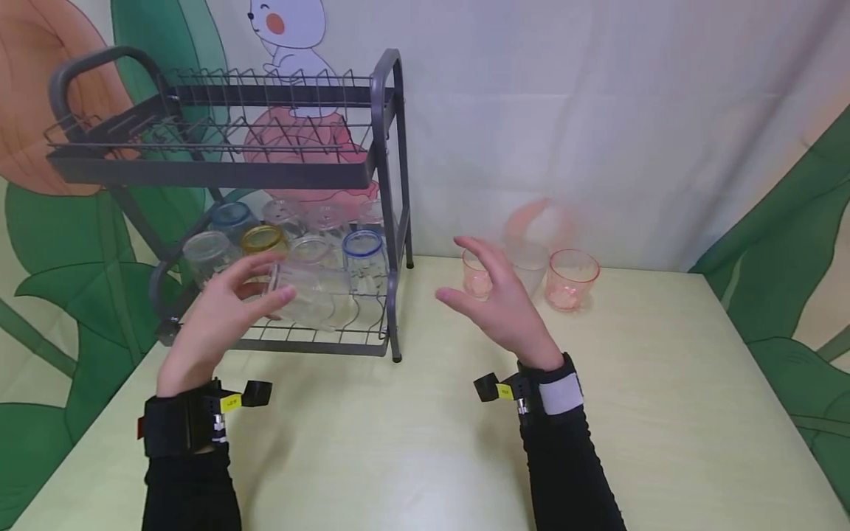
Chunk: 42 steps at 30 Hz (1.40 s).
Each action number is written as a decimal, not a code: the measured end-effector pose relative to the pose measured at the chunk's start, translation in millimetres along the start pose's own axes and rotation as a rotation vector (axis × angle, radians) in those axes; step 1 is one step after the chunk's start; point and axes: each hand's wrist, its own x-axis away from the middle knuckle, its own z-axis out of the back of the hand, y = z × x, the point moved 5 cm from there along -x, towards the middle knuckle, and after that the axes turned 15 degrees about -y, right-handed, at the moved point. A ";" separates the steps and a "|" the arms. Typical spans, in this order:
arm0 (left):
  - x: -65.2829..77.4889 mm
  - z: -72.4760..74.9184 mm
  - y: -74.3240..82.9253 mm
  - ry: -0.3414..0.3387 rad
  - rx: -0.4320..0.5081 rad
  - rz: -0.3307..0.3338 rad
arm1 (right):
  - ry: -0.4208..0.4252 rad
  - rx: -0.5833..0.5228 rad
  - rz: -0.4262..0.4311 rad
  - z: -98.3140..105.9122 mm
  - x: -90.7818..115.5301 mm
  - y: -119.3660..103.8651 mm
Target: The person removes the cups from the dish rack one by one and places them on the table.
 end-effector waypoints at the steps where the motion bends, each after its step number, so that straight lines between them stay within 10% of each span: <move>1: -1.5 -2.4 -1.6 -0.002 0.019 -0.007 | -0.011 -0.007 0.010 -3.6 -1.0 -5.2; 18: -19.5 -48.2 9.9 -0.111 0.224 -0.197 | -0.108 -0.177 0.091 -39.5 -20.5 -10.2; 42: -28.1 -70.6 28.7 -0.151 0.325 -0.236 | -0.278 -0.498 0.152 -46.6 -25.8 -3.1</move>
